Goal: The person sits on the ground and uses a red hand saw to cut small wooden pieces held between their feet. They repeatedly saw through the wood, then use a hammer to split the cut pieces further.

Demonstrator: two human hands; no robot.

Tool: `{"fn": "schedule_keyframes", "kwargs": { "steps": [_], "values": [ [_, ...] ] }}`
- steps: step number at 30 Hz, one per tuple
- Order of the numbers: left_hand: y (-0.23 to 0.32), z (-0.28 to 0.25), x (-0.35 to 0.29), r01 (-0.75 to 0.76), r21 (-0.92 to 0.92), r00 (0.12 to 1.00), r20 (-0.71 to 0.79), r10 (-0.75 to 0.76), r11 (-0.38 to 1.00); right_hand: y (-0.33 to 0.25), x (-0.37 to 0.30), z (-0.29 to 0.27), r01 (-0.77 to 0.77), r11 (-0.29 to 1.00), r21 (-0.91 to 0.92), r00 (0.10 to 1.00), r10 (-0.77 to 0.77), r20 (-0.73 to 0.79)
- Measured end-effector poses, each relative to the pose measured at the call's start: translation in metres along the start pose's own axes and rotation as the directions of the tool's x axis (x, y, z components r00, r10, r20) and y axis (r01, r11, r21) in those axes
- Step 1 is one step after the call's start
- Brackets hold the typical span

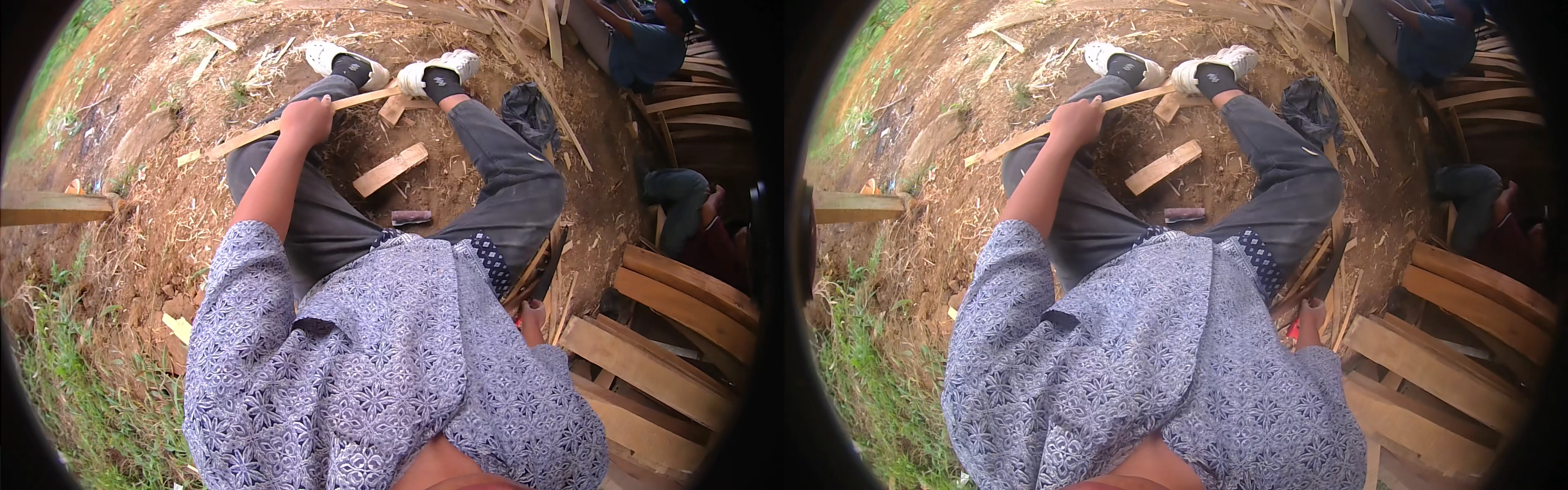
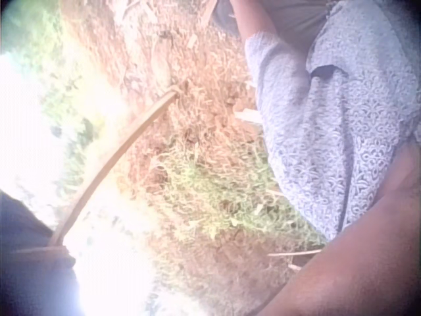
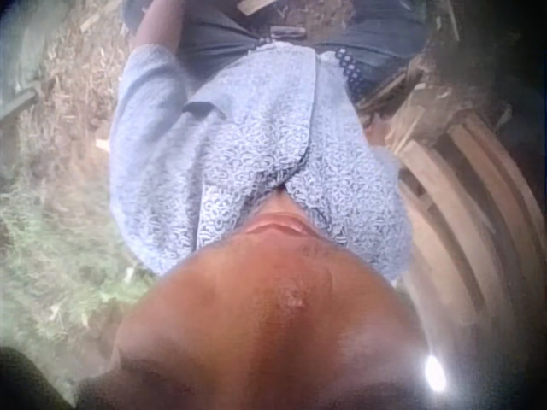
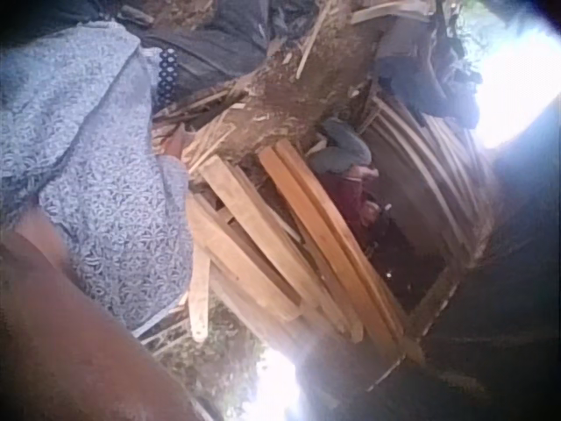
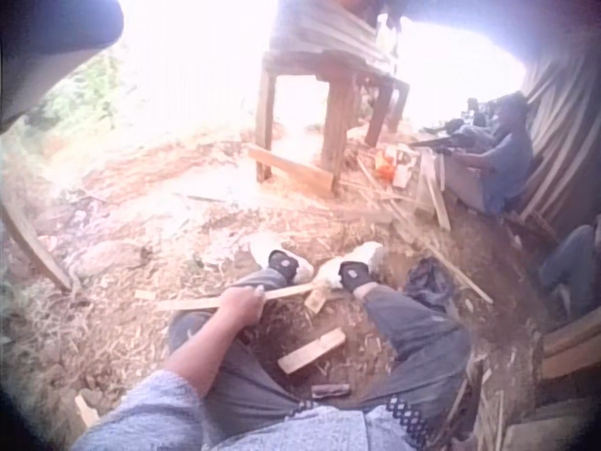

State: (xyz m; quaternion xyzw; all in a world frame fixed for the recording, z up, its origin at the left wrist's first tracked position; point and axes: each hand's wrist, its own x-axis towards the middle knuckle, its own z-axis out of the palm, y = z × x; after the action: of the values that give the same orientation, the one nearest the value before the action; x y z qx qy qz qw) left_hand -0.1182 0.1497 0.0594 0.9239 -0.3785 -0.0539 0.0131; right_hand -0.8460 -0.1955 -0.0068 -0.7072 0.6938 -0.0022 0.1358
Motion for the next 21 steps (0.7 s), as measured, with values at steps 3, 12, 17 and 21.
{"fn": "schedule_keyframes", "kwargs": {
  "steps": [3,12,17,21],
  "values": [
    [0.006,-0.003,0.001,0.027,-0.034,0.999,-0.029,-0.028,0.999,0.000,-0.004,-0.014,0.077,0.997,-0.010,0.997,-0.077,0.016],
    [0.003,0.012,-0.002,-0.025,0.201,0.915,-0.389,0.103,0.979,-0.042,-0.015,-0.036,0.113,0.988,-0.101,0.991,-0.104,0.086],
    [0.011,0.019,0.000,-0.124,0.239,0.965,-0.198,0.173,0.963,-0.037,-0.045,-0.031,0.104,0.986,-0.133,0.993,-0.095,0.073],
    [0.009,0.029,0.003,-0.124,0.237,0.961,-0.212,0.176,0.964,-0.040,-0.047,-0.044,0.113,0.983,-0.141,0.993,-0.114,0.005]
  ]
}}
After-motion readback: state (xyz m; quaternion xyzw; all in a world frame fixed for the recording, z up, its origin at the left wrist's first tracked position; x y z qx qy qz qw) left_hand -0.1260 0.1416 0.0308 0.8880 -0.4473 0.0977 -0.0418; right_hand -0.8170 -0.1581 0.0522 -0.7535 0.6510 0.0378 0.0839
